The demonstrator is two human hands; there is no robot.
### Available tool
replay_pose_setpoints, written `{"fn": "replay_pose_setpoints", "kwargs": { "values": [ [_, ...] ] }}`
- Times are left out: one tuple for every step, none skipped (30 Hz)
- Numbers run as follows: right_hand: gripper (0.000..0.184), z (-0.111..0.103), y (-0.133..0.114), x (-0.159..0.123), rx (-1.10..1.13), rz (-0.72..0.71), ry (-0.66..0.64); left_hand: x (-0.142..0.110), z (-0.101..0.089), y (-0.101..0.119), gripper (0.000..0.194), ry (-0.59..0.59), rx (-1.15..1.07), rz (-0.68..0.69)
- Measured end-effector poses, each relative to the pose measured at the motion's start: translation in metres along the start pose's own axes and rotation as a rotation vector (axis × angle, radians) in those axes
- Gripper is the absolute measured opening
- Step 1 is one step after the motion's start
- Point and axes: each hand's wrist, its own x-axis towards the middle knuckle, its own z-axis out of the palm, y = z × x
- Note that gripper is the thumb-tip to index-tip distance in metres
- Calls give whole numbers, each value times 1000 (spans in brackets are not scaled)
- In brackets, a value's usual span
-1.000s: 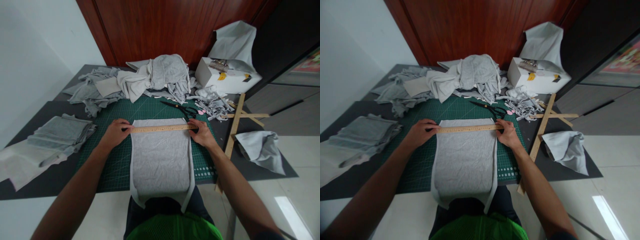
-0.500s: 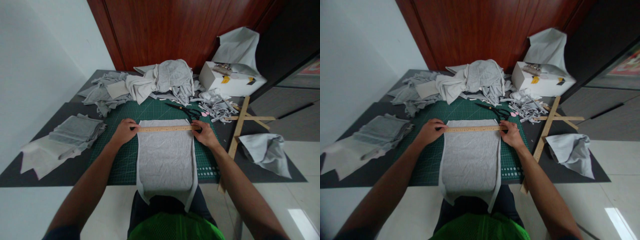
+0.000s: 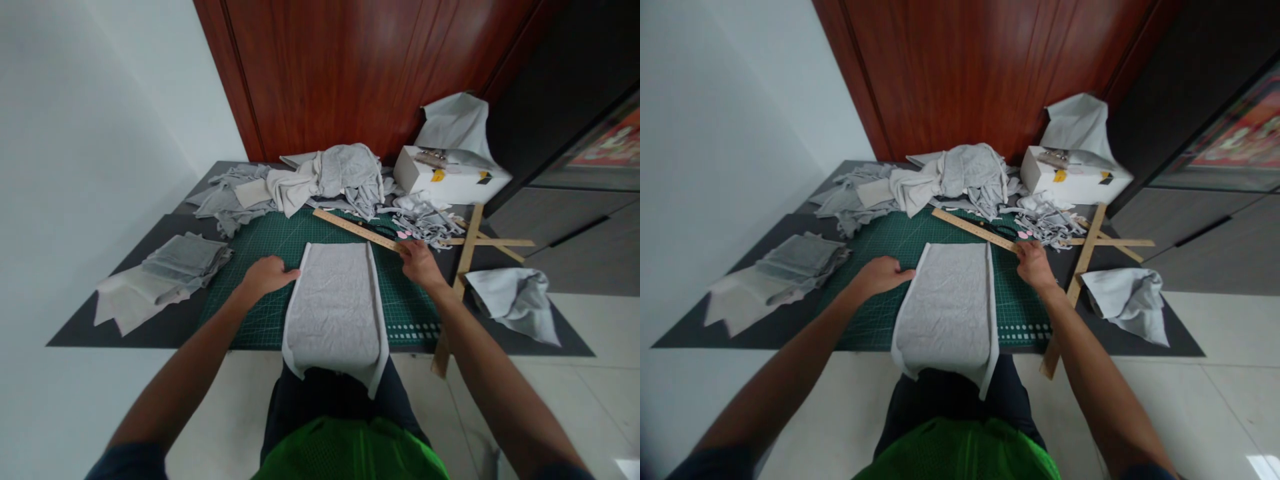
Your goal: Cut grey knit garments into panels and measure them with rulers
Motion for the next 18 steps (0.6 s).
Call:
{"fn": "replay_pose_setpoints", "kwargs": {
  "values": [
    [44,-2,-1,-3,-23,35,0,-4,1,3,51,-48,-8,39],
    [45,-4,-3,-5,-54,72,-12,-6,2,6,49,-96,-23,78],
    [45,-5,-7,-9,-90,110,-32,-8,3,9,46,-139,-42,111],
    [45,-5,-12,-12,-124,149,-54,-10,5,11,41,-168,-63,135],
    [45,-5,-18,-15,-153,184,-76,-10,7,12,35,-178,-82,146],
    [44,-5,-24,-18,-174,215,-92,-10,8,12,30,-173,-102,150],
    [43,-5,-30,-21,-188,237,-101,-9,10,12,25,-160,-126,148],
    [42,-5,-36,-24,-197,253,-103,-8,11,12,22,-147,-158,143],
    [41,-4,-42,-26,-205,263,-96,-7,11,11,21,-138,-198,134],
    [41,-4,-47,-28,-213,272,-81,-5,12,10,21,-132,-243,116],
    [42,-4,-53,-30,-223,279,-60,-3,12,9,21,-127,-294,90],
    [43,-4,-59,-31,-232,282,-38,-1,12,8,22,-114,-346,58],
    [44,-4,-65,-32,-239,278,-25,1,12,7,22,-91,-389,22],
    [44,-4,-73,-33,-237,270,-29,3,12,6,23,-57,-418,-9],
    [43,-3,-82,-34,-230,263,-52,5,12,6,24,-14,-430,-33],
    [41,-2,-91,-35,-214,260,-100,5,13,6,26,30,-419,-51],
    [39,-1,-101,-37,-191,271,-166,6,13,6,28,70,-390,-66],
    [41,1,-110,-40,-173,296,-237,5,13,7,30,105,-349,-80]
  ]
}}
